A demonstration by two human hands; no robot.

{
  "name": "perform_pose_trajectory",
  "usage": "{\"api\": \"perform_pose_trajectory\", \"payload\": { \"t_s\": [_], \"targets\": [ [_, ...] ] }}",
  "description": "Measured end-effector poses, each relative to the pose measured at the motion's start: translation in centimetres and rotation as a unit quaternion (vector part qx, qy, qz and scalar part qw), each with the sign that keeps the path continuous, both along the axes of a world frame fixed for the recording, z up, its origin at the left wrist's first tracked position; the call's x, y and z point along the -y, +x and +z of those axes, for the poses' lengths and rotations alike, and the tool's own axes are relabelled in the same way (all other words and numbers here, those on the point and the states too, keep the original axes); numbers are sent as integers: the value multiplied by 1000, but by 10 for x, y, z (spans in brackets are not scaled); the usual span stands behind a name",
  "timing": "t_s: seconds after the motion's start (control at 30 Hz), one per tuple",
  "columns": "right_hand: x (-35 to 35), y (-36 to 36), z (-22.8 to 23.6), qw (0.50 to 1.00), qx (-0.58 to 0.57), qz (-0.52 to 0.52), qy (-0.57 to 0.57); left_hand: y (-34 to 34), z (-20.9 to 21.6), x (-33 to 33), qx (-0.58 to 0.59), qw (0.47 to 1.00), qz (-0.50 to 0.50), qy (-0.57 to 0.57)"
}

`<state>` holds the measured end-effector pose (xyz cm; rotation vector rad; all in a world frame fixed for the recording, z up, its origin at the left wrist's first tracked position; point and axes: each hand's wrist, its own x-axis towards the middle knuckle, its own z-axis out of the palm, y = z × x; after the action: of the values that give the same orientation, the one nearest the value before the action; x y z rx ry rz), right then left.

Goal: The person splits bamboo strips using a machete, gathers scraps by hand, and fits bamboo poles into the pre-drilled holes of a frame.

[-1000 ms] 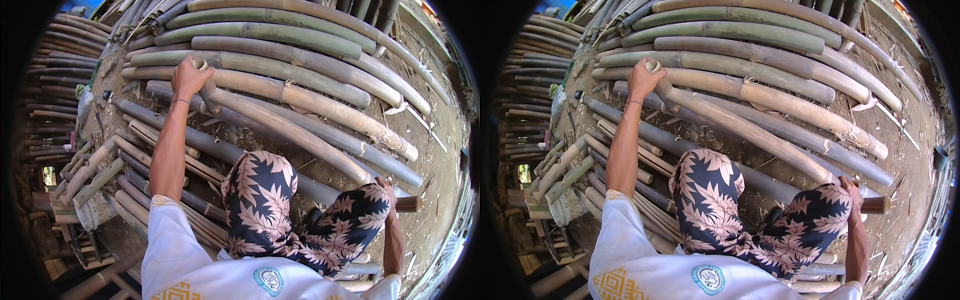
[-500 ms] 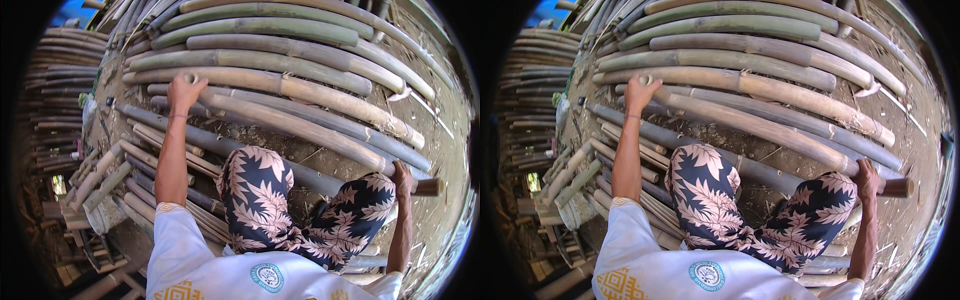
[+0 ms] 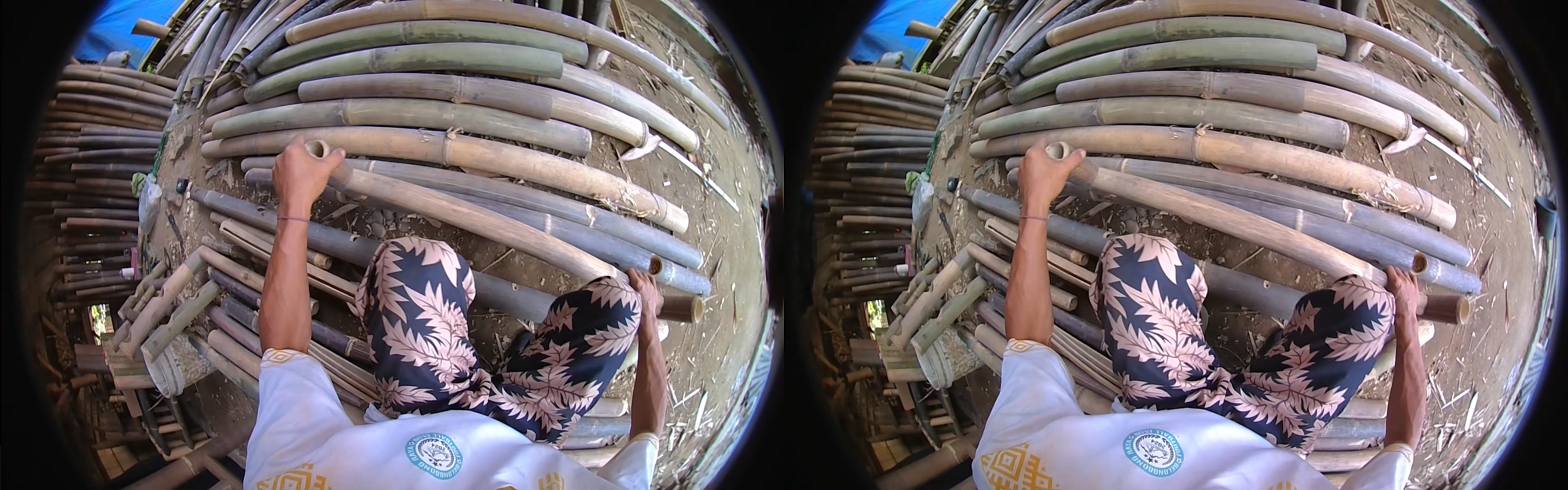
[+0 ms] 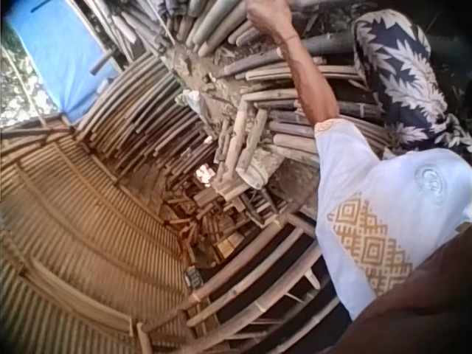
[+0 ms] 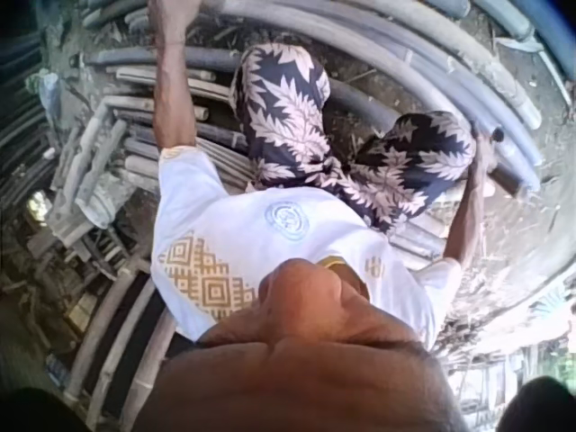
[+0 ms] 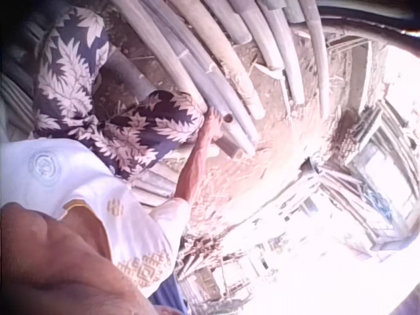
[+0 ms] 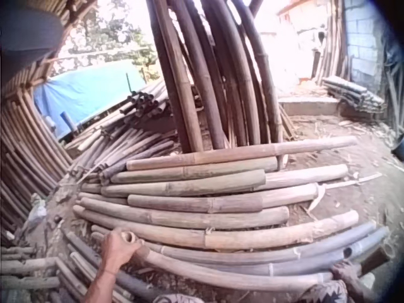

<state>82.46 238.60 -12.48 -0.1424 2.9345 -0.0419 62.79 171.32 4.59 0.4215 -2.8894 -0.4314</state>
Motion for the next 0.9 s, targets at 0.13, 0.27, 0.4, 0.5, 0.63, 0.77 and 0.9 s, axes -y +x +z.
{"api": "perform_pose_trajectory", "payload": {
  "t_s": [0.13, 0.27, 0.4, 0.5, 0.63, 0.77, 0.9],
  "targets": [
    [77, -27, 72, 997, -43, -5, -59, 20, -20, 55, -23, 998, 51, -14],
    [59, -27, 50, 1000, -7, 28, -11, 31, -22, 51, 68, 995, 76, -4],
    [4, -10, 6, 1000, 21, -17, 4, 22, -26, 15, 58, 998, 24, -18],
    [56, -28, 64, 999, -12, -26, -36, 29, -53, 40, -73, 991, -15, 108],
    [45, -28, 39, 997, 12, 4, -71, 45, -133, 94, -12, 899, -110, 423],
    [5, -27, -1, 991, 63, -40, -111, 42, -213, 83, 99, 939, -148, 294],
    [34, -51, 25, 996, -5, 10, -89, 19, -229, 88, 145, 966, -93, 195]
  ]
}}
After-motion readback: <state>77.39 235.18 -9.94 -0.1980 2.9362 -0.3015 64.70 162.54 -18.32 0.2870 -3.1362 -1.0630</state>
